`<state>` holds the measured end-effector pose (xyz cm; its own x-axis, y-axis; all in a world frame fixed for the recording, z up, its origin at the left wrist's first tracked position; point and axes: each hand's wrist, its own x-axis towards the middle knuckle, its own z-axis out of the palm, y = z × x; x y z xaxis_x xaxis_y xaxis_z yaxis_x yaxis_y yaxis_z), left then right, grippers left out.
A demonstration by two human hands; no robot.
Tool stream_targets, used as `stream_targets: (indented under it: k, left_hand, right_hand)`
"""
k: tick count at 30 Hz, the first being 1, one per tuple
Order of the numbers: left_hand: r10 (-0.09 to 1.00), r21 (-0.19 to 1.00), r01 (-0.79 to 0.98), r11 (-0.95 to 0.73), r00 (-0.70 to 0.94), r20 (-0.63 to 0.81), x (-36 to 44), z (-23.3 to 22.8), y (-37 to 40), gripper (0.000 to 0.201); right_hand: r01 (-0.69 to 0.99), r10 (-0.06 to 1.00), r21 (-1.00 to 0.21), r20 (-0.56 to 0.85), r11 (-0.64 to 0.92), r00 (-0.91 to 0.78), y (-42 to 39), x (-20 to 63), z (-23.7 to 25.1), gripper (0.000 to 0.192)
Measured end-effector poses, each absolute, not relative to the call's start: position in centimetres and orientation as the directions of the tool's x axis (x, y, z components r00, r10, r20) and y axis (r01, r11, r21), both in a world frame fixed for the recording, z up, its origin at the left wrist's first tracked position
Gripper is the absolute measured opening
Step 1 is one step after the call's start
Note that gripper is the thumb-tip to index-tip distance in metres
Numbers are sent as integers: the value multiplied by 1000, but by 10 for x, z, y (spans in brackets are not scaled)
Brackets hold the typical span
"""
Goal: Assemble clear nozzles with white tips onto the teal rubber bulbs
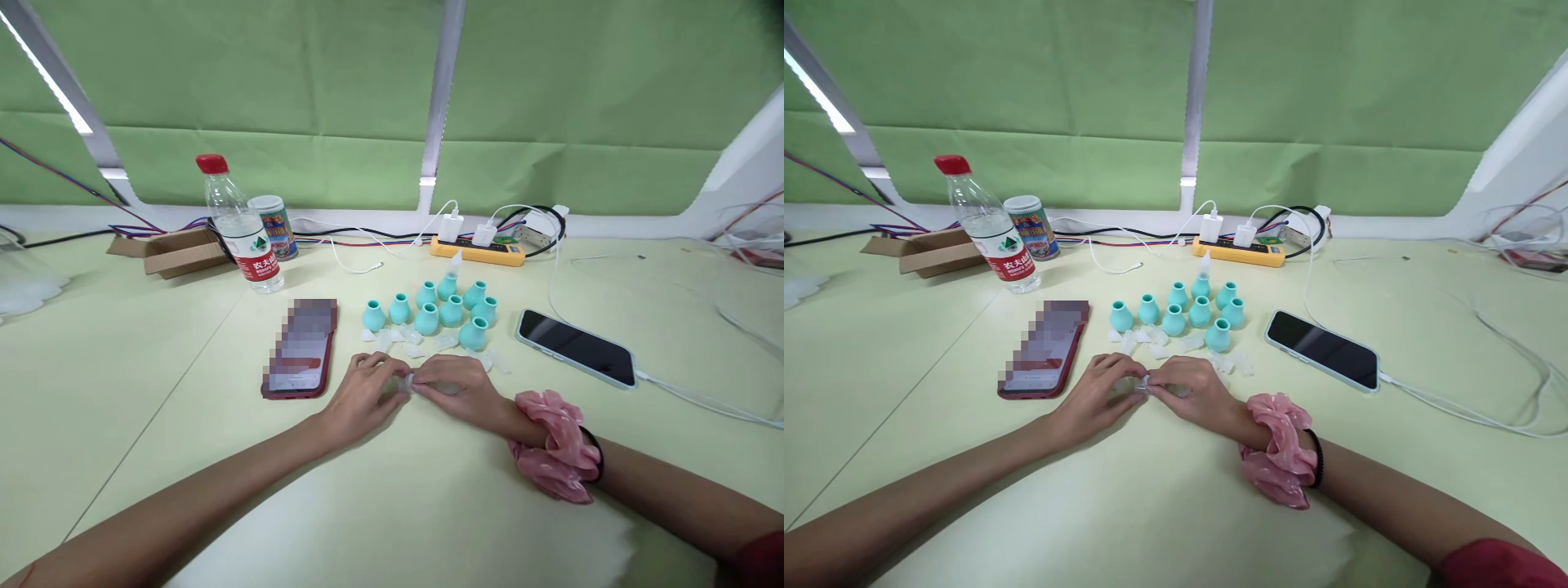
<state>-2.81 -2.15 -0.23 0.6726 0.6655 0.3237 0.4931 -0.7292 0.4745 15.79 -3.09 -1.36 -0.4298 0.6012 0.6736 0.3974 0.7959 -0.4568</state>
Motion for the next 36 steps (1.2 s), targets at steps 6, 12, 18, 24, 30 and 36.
stream_targets:
  k: [6,12,18,24,30,36]
  left_hand:
    - [692,531,475,-702,631,350,-27,-5,-20,22]
    - [733,578,481,-659,582,352,-27,-6,-19,21]
    - [720,548,485,-682,580,382,-28,-6,-19,21]
    - [674,477,484,-734,603,426,-28,-7,-20,20]
    - [650,408,506,-760,587,484,-29,-11,-19,16]
    - [645,332,555,-763,616,453,-28,-8,-22,15]
  right_hand:
    - [398,639,-501,633,768,-437,-31,157,-11,7]
    - [435,707,-558,568,707,-421,-32,157,-11,10]
    - [457,732,-572,531,681,-427,-33,157,-9,12]
    - [468,735,-567,524,678,-430,-34,156,-8,12]
    - [542,741,-512,537,666,-402,-34,157,-8,17]
    - [529,726,-500,528,685,-441,-32,159,-13,13]
